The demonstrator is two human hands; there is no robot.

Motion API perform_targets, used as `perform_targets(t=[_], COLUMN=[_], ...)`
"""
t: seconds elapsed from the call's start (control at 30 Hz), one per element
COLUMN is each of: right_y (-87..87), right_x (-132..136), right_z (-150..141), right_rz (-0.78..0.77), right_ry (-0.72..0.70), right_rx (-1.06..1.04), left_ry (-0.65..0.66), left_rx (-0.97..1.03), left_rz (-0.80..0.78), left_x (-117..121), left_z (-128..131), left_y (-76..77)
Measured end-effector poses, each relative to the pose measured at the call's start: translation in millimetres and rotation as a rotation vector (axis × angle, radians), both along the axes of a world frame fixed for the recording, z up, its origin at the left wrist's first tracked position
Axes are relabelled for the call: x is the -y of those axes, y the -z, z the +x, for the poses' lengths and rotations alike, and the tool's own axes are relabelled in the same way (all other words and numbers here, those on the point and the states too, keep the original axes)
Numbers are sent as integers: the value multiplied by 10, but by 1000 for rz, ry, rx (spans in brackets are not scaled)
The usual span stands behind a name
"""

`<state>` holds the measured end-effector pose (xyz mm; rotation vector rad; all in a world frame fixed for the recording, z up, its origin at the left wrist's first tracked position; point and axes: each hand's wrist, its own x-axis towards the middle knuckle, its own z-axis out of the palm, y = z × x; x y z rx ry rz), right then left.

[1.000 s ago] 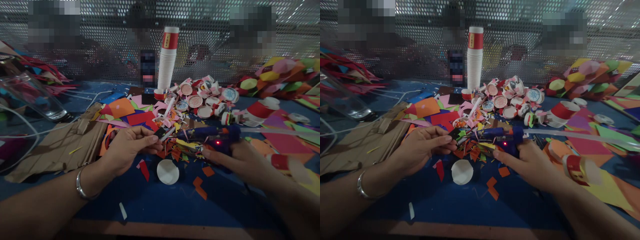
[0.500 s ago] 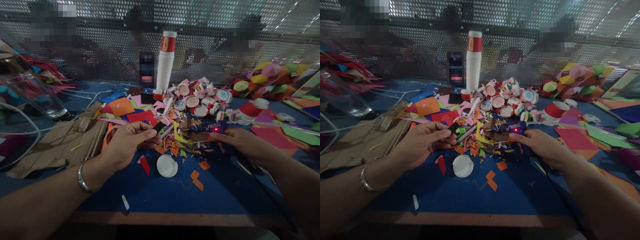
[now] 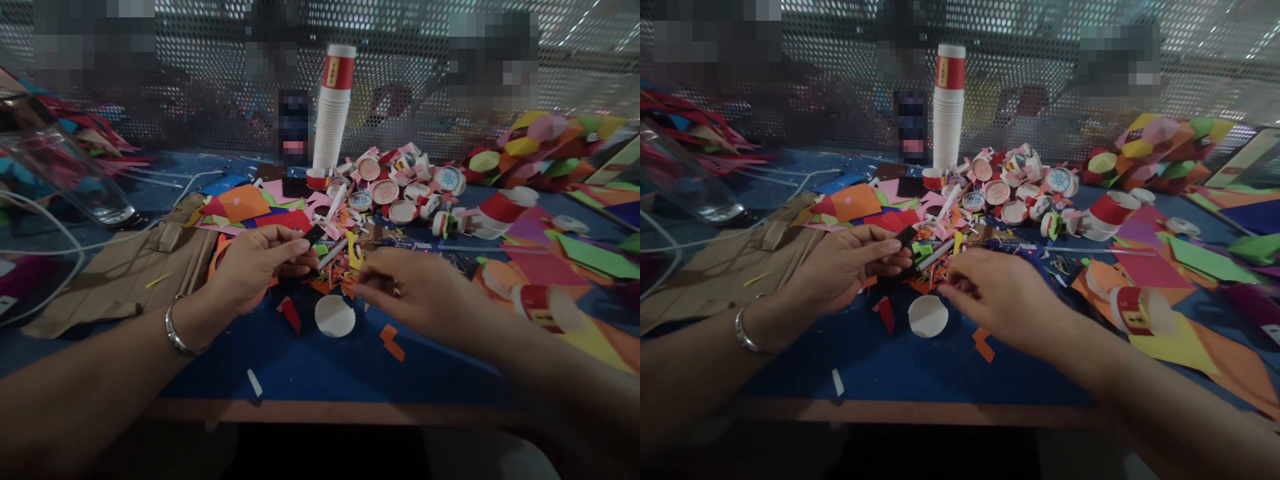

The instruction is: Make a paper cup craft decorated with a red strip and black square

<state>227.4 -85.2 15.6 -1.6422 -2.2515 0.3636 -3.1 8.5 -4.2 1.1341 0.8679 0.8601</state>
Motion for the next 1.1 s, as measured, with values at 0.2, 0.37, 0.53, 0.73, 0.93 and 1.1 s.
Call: perform_targets(t=[0.2, 0.37, 0.53, 0.73, 0.93, 1.1], right_y=[61, 108, 127, 126, 162, 196], right_x=[-284, -361, -331, -309, -306, -275], right_z=[-652, -808, -855, -884, -874, -893], right_rz=[11, -36, -46, -54, -42, -44], right_ry=[-273, -295, -298, -305, -307, -351], right_rx=[200, 262, 266, 256, 210, 78], left_ry=[-43, -85, -92, -84, -87, -94], left_rx=[-15, -16, -28, -33, -37, -44], left_rz=[49, 92, 116, 126, 123, 111], left_x=[-61, -164, -217, -193, -197, -211], left_z=[-8, -24, -45, -54, -44, -41], left_y=[24, 47, 51, 45, 55, 66])
